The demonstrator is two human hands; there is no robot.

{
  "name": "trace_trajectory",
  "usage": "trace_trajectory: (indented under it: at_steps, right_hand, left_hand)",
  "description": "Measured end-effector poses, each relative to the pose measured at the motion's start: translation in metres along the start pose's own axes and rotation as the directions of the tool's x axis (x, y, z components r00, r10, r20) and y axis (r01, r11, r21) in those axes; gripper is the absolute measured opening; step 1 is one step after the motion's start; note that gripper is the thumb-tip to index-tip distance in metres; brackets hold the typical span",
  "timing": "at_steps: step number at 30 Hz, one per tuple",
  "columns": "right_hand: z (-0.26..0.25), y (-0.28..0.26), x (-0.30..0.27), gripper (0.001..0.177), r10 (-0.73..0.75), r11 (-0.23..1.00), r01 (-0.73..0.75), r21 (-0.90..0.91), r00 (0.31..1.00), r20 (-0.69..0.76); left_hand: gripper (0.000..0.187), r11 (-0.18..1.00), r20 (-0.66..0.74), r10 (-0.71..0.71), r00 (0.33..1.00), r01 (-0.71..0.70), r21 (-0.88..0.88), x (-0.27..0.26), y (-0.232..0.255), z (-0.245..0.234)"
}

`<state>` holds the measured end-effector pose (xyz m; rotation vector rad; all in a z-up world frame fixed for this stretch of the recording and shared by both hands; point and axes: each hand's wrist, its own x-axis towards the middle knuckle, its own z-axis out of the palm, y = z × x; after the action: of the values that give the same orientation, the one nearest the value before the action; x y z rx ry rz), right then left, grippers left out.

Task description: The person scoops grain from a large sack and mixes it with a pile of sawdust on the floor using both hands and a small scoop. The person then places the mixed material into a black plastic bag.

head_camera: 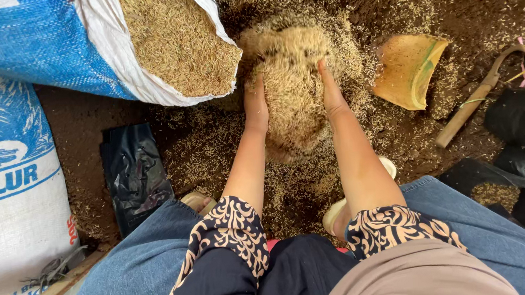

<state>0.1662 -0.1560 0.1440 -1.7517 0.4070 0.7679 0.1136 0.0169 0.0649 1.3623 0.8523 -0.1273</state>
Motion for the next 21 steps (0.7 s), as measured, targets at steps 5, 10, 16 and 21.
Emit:
trace_trajectory:
  at_steps: [5, 10, 16, 21]
  right_hand:
    - [-0.011, -0.012, -0.019, 0.097, 0.021, 0.993, -0.01, 0.121, 0.996, -0.088]
    - [-0.025, 0.036, -0.022, 0.09, -0.108, 0.992, 0.075, -0.1, 0.916, -0.386]
    - [-0.02, 0.139, -0.023, 0.087, 0.051, 0.982, -0.15, -0.118, 0.803, -0.594]
    - [0.009, 0.149, 0.005, 0.102, 0.135, 0.985, -0.066, 0.161, 0.872, -0.471]
  left_hand:
    - [0.082, 0.997, 0.025, -0.059, 0.998, 0.06, -0.039, -0.031, 0.009, -0.007]
    - [0.08, 0.987, -0.315, 0.147, 0.938, -0.117, 0.11, -0.056, -0.035, -0.038]
    - [0.091, 0.71, -0.445, -0.041, 0.895, 0.339, 0.617, -0.049, -0.124, -0.086]
    - [0.096, 0.809, -0.316, -0.018, 0.949, 0.199, 0.553, -0.026, -0.126, -0.05]
